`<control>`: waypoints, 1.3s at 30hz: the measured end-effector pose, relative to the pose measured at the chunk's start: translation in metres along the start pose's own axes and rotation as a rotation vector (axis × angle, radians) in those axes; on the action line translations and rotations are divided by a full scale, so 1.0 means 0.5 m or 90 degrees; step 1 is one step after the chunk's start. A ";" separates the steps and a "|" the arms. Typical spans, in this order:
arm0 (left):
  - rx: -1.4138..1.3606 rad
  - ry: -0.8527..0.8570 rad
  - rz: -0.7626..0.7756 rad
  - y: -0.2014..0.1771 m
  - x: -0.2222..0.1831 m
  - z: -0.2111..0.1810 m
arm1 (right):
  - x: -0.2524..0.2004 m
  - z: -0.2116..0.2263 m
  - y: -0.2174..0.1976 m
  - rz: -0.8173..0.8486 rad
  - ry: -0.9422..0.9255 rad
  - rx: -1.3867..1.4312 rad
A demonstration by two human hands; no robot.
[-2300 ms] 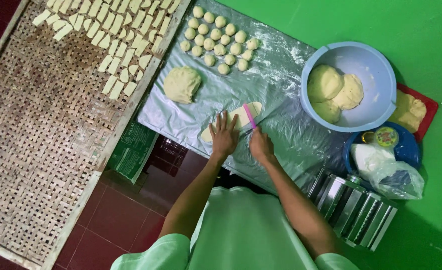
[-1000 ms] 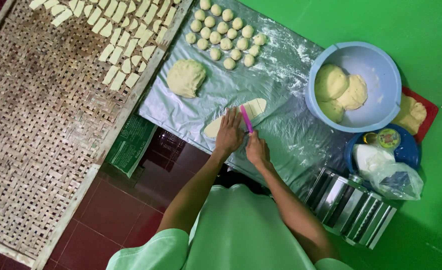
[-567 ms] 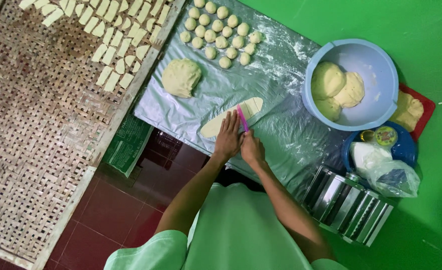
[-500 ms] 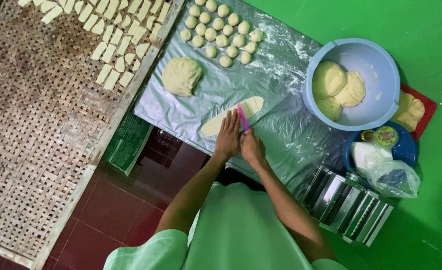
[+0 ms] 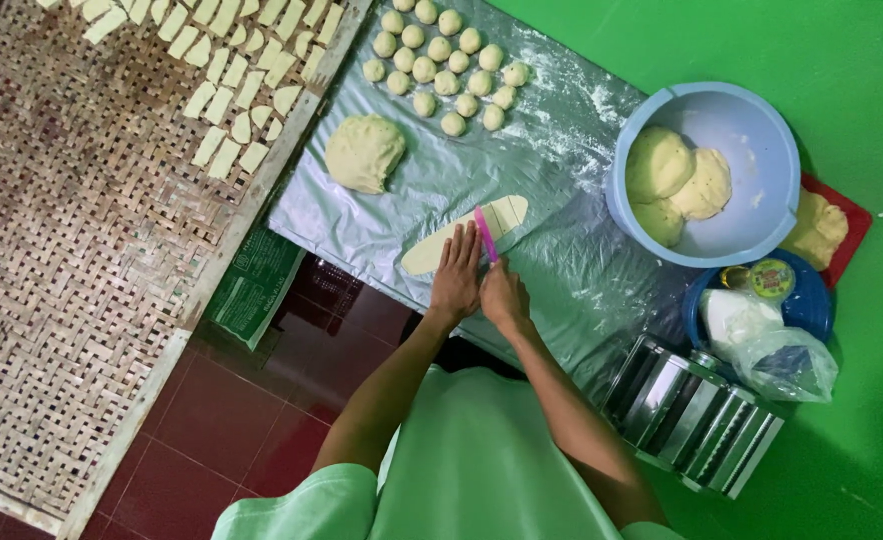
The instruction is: Flattening dough with a manual roller, cutting it into strips with a scraper, and folding them into shapes
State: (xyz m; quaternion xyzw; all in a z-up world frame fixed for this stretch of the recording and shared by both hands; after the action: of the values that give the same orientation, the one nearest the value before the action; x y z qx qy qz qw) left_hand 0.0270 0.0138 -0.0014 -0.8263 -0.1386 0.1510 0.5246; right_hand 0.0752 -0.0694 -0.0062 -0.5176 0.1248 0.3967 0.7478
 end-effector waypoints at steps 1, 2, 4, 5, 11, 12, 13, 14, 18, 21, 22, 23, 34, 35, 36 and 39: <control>0.001 -0.001 -0.001 -0.005 0.001 0.002 | -0.001 0.005 0.000 0.000 -0.002 0.001; 0.005 0.004 0.002 -0.007 0.002 0.003 | -0.001 0.010 -0.002 -0.010 -0.006 0.009; 0.009 0.008 0.010 -0.013 0.001 0.002 | -0.001 0.016 -0.004 -0.017 -0.009 0.020; 0.018 0.008 0.022 -0.012 0.001 0.001 | 0.000 0.018 -0.005 -0.021 -0.011 0.009; 0.029 -0.001 0.051 -0.008 0.009 0.004 | 0.035 0.020 0.004 -0.027 -0.020 -0.008; 0.014 -0.011 0.058 -0.003 0.010 0.009 | 0.039 0.019 0.008 -0.031 -0.014 -0.009; 0.014 -0.011 0.058 0.005 0.013 0.018 | 0.034 0.019 0.007 -0.032 -0.014 -0.009; -0.018 -0.016 0.053 0.011 0.017 0.028 | 0.028 0.021 0.006 -0.034 -0.019 -0.004; -0.246 -0.057 -0.071 -0.097 0.021 0.036 | 0.011 0.030 -0.008 -0.038 -0.039 -0.012; -0.229 -0.072 -0.111 -0.113 0.023 0.053 | 0.049 0.015 0.013 -0.063 -0.047 -0.016; -0.229 -0.071 -0.112 -0.108 0.020 0.052 | 0.043 0.017 0.011 -0.064 -0.047 -0.016; -0.222 -0.070 -0.115 -0.106 0.019 0.053 | 0.039 0.022 0.009 -0.064 -0.048 -0.011; -0.147 -0.005 -0.100 -0.080 -0.013 0.045 | 0.044 -0.005 0.030 -0.062 -0.032 0.002; -0.156 -0.006 -0.094 -0.075 -0.011 0.048 | 0.034 -0.005 0.031 -0.048 -0.029 -0.005; -0.165 -0.006 -0.088 -0.071 -0.009 0.050 | 0.025 -0.005 0.032 -0.034 -0.025 -0.012; -0.193 -0.012 -0.076 -0.083 -0.013 0.049 | 0.017 0.002 0.025 -0.037 -0.030 -0.003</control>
State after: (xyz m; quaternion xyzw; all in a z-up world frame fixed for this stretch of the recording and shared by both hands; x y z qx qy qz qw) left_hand 0.0083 0.0483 0.0272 -0.8851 -0.2132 0.1046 0.4003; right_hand 0.0716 -0.0630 -0.0191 -0.5132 0.0913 0.3870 0.7606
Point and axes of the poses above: each hand's wrist, its own x-axis towards the middle knuckle, its own y-axis out of the palm, z = x × y, the point moved 9 cm from there along x, towards the middle knuckle, and after that the axes turned 3 degrees about -y, right-handed, at the moved point
